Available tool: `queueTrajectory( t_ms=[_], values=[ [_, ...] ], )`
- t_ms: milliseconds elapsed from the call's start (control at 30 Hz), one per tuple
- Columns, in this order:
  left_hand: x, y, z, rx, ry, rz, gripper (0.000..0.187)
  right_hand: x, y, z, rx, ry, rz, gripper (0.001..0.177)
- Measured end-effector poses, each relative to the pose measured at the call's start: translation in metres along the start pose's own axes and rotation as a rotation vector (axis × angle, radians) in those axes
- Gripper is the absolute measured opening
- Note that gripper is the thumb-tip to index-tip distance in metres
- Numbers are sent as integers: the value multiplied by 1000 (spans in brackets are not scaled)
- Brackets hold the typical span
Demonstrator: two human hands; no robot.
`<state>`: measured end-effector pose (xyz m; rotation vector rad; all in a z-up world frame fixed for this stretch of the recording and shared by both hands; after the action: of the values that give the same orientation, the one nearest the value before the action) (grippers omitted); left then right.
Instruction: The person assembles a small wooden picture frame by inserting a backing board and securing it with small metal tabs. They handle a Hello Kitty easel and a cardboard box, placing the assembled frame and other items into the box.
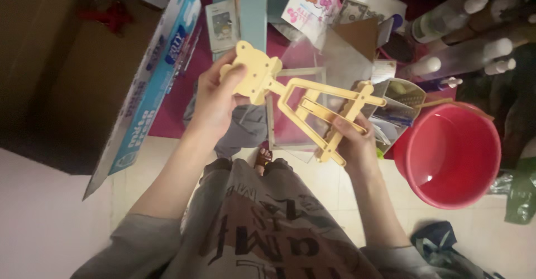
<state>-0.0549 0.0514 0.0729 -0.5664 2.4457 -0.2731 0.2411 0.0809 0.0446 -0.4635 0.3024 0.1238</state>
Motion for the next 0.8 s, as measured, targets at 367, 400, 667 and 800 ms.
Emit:
queueTrajectory(
  t_ms=[367,400,667,800],
  values=[
    [3,3,-7,41,-75,99,55,-3,-7,-7,52,5,39,31],
    [2,2,-7,64,-124,155,56,-2,-7,-7,59,20,56,32],
    [-18,-37,19,302,-485,615,63,1,-5,-12,16,128,117,39],
    [-25,-46,27,261,-377,529,70,-3,-7,-10,-4,102,89,43]
  ],
)
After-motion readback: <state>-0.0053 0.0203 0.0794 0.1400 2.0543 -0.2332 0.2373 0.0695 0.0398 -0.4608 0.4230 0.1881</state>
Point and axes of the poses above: each hand's wrist, its own y-axis towards the middle knuckle, its own x-axis out of the back of the hand, z = x × y, the point moved 5 cm from there along y, towards the middle knuckle, and after that the axes turned 6 degrees about -z, right-handed, at the moved point
